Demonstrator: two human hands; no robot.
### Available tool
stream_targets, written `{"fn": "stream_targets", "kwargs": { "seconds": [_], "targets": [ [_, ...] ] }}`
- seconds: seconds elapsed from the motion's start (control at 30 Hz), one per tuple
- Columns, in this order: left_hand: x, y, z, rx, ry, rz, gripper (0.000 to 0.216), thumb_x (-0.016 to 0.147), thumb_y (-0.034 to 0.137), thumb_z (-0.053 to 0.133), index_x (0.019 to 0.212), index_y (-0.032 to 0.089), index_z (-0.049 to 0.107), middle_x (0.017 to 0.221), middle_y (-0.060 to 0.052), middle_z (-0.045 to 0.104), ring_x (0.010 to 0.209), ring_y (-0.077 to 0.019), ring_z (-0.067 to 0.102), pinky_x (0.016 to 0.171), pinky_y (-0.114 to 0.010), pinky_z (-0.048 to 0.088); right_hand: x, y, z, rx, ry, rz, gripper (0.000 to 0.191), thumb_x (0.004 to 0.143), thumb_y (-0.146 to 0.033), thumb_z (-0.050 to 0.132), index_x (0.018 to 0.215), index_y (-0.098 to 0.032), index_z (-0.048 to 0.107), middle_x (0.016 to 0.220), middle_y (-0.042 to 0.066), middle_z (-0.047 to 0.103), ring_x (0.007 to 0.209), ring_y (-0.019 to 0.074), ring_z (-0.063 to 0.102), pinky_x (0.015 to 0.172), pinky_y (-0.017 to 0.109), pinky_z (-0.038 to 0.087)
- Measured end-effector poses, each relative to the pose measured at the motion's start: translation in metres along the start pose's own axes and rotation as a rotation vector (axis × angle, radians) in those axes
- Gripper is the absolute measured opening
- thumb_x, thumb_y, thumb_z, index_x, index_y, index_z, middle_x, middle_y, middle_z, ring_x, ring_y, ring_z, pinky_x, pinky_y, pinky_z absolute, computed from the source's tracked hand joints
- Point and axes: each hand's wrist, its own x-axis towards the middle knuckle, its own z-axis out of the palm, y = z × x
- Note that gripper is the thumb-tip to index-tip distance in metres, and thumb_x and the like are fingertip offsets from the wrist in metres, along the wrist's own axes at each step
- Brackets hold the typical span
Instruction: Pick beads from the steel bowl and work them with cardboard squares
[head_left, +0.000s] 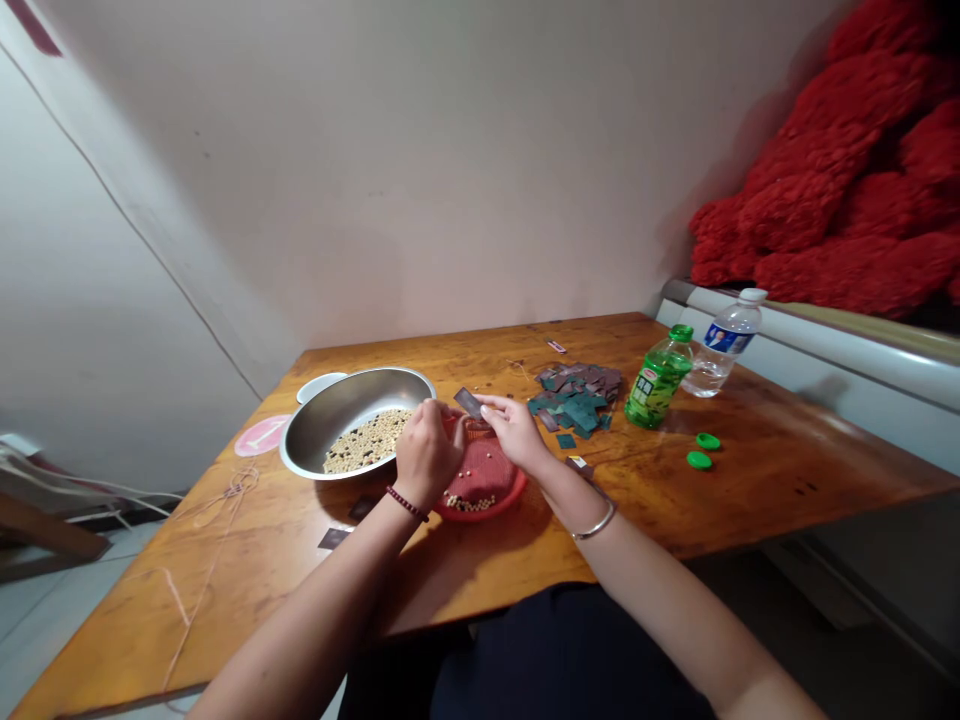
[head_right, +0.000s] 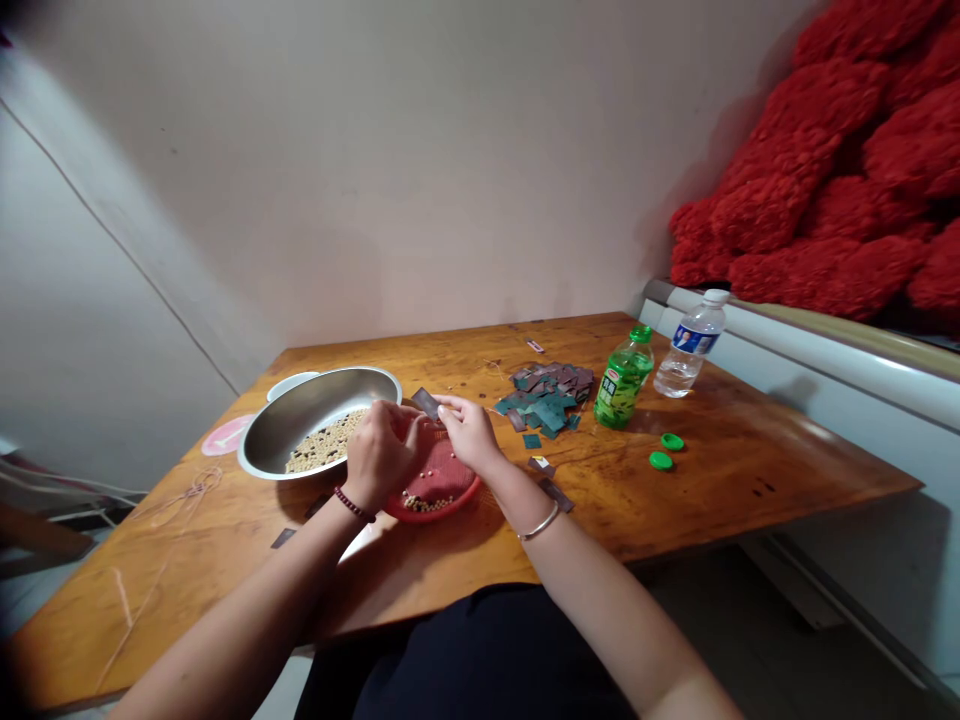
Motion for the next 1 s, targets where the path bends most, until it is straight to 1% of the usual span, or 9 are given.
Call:
{"fn": "stream_targets", "kwargs": {
  "seconds": [0.07,0.13,0.23,0.3,0.47,0.6,0.73,0.83,1.0],
  "targets": [
    [0.0015,-0.0014,-0.0010,-0.012,0.069,-0.038,0.019,0.081,0.036,0.054,0.087,0.020,0.046,0.082,-0.005,0.064,0.073,-0.0174,0.059,0.062,-0.029,0.042,0.0005,0.0011,0.0003,0.037,-0.007,0.014,0.031,0.079,-0.031,0.058,0.104,-0.015,0.065,0.101,0.009,0.071,0.086,0.0199,0.069,0.082,0.037,0.054],
    [0.0017,-0.0022,-0.0009,-0.019,0.096,-0.028,0.019,0.081,0.036,0.054,0.087,0.020,0.045,0.081,-0.004,0.064,0.073,-0.0174,0.059,0.063,-0.029,0.042,0.0006,0.0020,0.0007,0.056,-0.017,0.031,0.032,0.079,-0.032,0.058,0.105,-0.015,0.064,0.100,0.009,0.071,0.082,0.0195,0.069,0.080,0.037,0.055],
    [-0.0008,-0.0019,0.0016,-0.025,0.045,0.051,0.018,0.081,0.034,0.056,0.087,0.020,0.046,0.082,-0.004,0.064,0.076,-0.0174,0.059,0.064,-0.028,0.043,0.0003,0.0025,0.0008,0.042,-0.036,0.052,0.032,0.079,-0.030,0.058,0.106,-0.015,0.064,0.098,0.009,0.071,0.080,0.0192,0.069,0.079,0.037,0.055],
    [-0.0026,-0.0015,0.0037,-0.016,0.008,0.076,0.018,0.081,0.034,0.056,0.087,0.020,0.048,0.083,-0.005,0.064,0.077,-0.0174,0.060,0.064,-0.027,0.043,-0.0002,0.0018,0.0009,0.028,-0.045,0.054,0.031,0.080,-0.030,0.058,0.106,-0.015,0.064,0.097,0.009,0.072,0.080,0.0190,0.069,0.079,0.037,0.055],
    [-0.0024,-0.0024,0.0052,0.020,0.009,0.025,0.017,0.080,0.032,0.056,0.088,0.020,0.048,0.084,-0.005,0.064,0.076,-0.0179,0.060,0.061,-0.027,0.042,-0.0013,-0.0009,0.0022,0.037,-0.067,0.036,0.030,0.079,-0.031,0.058,0.103,-0.016,0.066,0.098,0.007,0.072,0.083,0.0187,0.069,0.082,0.036,0.054],
    [-0.0013,-0.0031,0.0047,0.019,0.009,0.060,0.017,0.080,0.033,0.057,0.087,0.020,0.048,0.083,-0.004,0.064,0.075,-0.0173,0.059,0.061,-0.027,0.042,-0.0012,-0.0010,0.0025,0.025,-0.058,0.026,0.032,0.077,-0.034,0.060,0.102,-0.016,0.066,0.098,0.008,0.072,0.081,0.0199,0.069,0.081,0.037,0.055],
    [-0.0010,-0.0033,0.0044,0.026,0.032,0.028,0.016,0.080,0.031,0.056,0.087,0.020,0.047,0.083,-0.004,0.064,0.075,-0.0176,0.059,0.060,-0.027,0.041,-0.0010,-0.0008,0.0020,0.036,-0.055,0.015,0.032,0.077,-0.034,0.059,0.102,-0.016,0.066,0.100,0.008,0.071,0.085,0.0204,0.069,0.082,0.037,0.055],
    [-0.0005,-0.0034,0.0038,0.018,0.009,0.053,0.016,0.080,0.031,0.056,0.087,0.020,0.048,0.083,-0.005,0.064,0.077,-0.0179,0.059,0.062,-0.027,0.042,-0.0010,-0.0002,0.0020,0.040,-0.064,0.017,0.032,0.077,-0.032,0.059,0.103,-0.015,0.066,0.099,0.008,0.072,0.083,0.0197,0.069,0.082,0.037,0.055],
    [0.0024,-0.0040,0.0014,0.020,0.015,-0.026,0.017,0.080,0.032,0.056,0.088,0.020,0.047,0.081,-0.004,0.064,0.074,-0.0181,0.059,0.061,-0.028,0.040,-0.0017,0.0001,0.0027,0.049,-0.081,0.023,0.032,0.077,-0.031,0.059,0.105,-0.016,0.066,0.100,0.008,0.071,0.087,0.0206,0.069,0.084,0.037,0.055]
  ]
}}
